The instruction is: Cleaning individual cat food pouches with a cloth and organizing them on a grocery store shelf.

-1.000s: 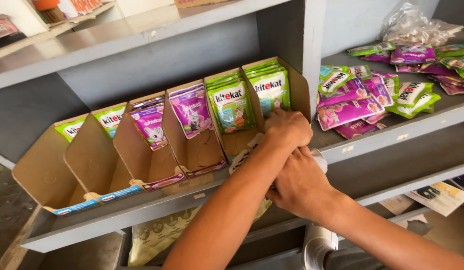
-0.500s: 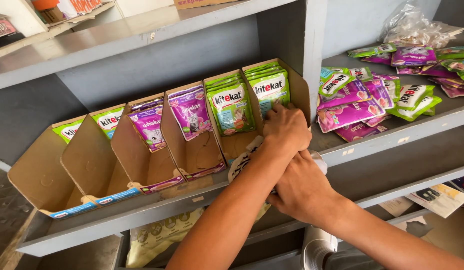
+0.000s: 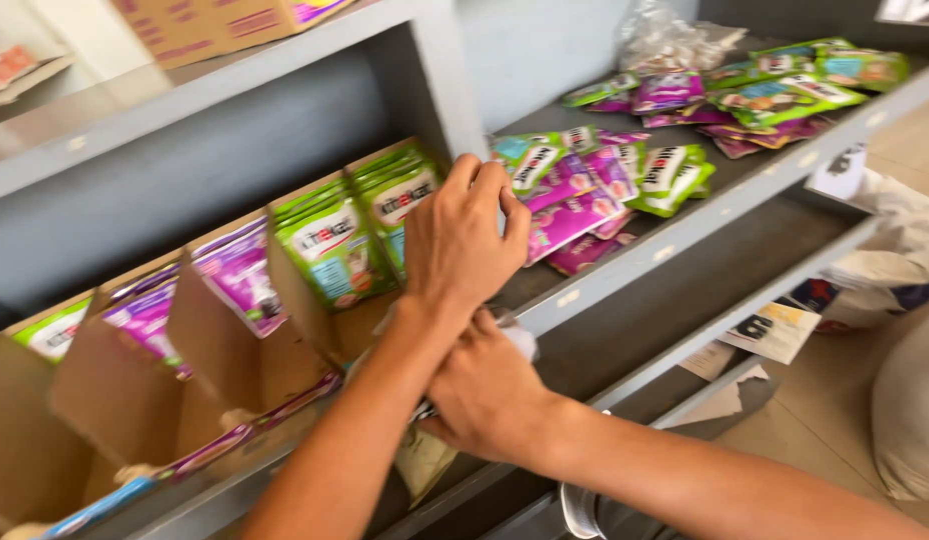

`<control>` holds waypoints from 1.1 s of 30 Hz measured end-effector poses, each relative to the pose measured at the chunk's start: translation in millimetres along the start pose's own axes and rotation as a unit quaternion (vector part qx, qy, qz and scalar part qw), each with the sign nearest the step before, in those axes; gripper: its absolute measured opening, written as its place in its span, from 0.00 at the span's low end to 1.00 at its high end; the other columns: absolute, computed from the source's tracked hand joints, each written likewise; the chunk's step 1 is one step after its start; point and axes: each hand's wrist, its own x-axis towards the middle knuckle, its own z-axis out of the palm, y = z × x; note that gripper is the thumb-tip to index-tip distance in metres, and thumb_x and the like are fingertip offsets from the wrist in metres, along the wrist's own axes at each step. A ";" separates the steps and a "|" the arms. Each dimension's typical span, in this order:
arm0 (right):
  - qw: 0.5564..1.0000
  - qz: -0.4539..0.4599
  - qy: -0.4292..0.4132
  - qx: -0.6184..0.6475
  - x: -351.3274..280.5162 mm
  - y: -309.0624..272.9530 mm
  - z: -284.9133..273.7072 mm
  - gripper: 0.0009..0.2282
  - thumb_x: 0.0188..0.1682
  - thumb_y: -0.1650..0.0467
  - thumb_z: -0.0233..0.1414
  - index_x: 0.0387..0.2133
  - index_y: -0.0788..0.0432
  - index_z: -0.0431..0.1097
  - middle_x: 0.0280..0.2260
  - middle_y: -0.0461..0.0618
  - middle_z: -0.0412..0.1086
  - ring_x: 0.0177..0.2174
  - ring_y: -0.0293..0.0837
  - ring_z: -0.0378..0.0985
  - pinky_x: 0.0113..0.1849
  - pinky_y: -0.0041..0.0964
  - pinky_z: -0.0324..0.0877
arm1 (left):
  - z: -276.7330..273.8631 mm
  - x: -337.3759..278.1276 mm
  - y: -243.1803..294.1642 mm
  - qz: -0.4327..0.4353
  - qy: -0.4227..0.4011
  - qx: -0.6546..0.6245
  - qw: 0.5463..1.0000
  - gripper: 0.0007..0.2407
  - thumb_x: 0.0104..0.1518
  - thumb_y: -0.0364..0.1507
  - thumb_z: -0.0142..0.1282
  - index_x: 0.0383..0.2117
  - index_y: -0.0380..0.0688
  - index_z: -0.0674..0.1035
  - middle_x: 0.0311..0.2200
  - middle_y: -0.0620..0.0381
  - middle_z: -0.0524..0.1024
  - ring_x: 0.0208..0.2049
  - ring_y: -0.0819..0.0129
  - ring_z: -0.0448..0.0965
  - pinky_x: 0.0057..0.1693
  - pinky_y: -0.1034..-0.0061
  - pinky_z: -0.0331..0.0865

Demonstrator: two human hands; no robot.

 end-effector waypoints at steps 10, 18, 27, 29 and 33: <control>0.998 -0.003 -0.016 0.062 -1.6 8.0 2.1 0.26 0.37 0.55 0.61 0.46 0.57 0.72 0.50 0.62 0.68 0.49 0.64 0.64 0.48 0.60 0.58 | 131.7 95.4 -32.6 0.059 -0.174 -0.055 0.981 0.06 0.50 0.23 0.53 0.33 0.39 0.81 0.34 0.47 0.76 0.31 0.53 0.79 0.37 0.60 0.76; 0.983 -0.047 0.126 0.124 1.0 18.8 8.2 0.18 0.38 0.66 0.54 0.42 0.62 0.70 0.49 0.63 0.69 0.47 0.65 0.66 0.49 0.62 0.59 | 232.5 75.8 -65.4 -0.309 -0.526 0.089 0.787 0.30 0.62 0.53 0.23 0.73 0.64 0.51 0.74 0.43 0.39 0.71 0.27 0.36 0.69 0.35 0.47; 0.980 -0.042 0.122 0.153 -9.0 17.5 10.5 0.19 0.40 0.65 0.55 0.44 0.62 0.69 0.49 0.63 0.68 0.46 0.65 0.67 0.48 0.61 0.60 | 155.5 83.5 16.7 -0.338 -0.519 0.090 0.780 0.31 0.63 0.48 0.27 0.69 0.43 0.60 0.69 0.36 0.51 0.69 0.30 0.48 0.69 0.38 0.43; 0.981 -0.036 0.117 0.152 -12.5 18.7 9.3 0.19 0.40 0.65 0.55 0.45 0.62 0.68 0.49 0.63 0.68 0.46 0.65 0.67 0.48 0.61 0.61 | 133.9 83.1 45.8 -0.333 -0.519 0.097 0.781 0.30 0.64 0.47 0.26 0.69 0.40 0.60 0.68 0.33 0.52 0.68 0.29 0.50 0.67 0.36 0.47; 0.980 -0.040 0.113 0.162 -12.2 17.8 5.5 0.20 0.41 0.65 0.56 0.45 0.62 0.68 0.50 0.63 0.68 0.46 0.65 0.67 0.48 0.61 0.61 | 115.1 79.3 64.4 -0.331 -0.535 0.098 0.772 0.31 0.65 0.47 0.25 0.69 0.35 0.59 0.68 0.31 0.51 0.67 0.28 0.52 0.63 0.31 0.53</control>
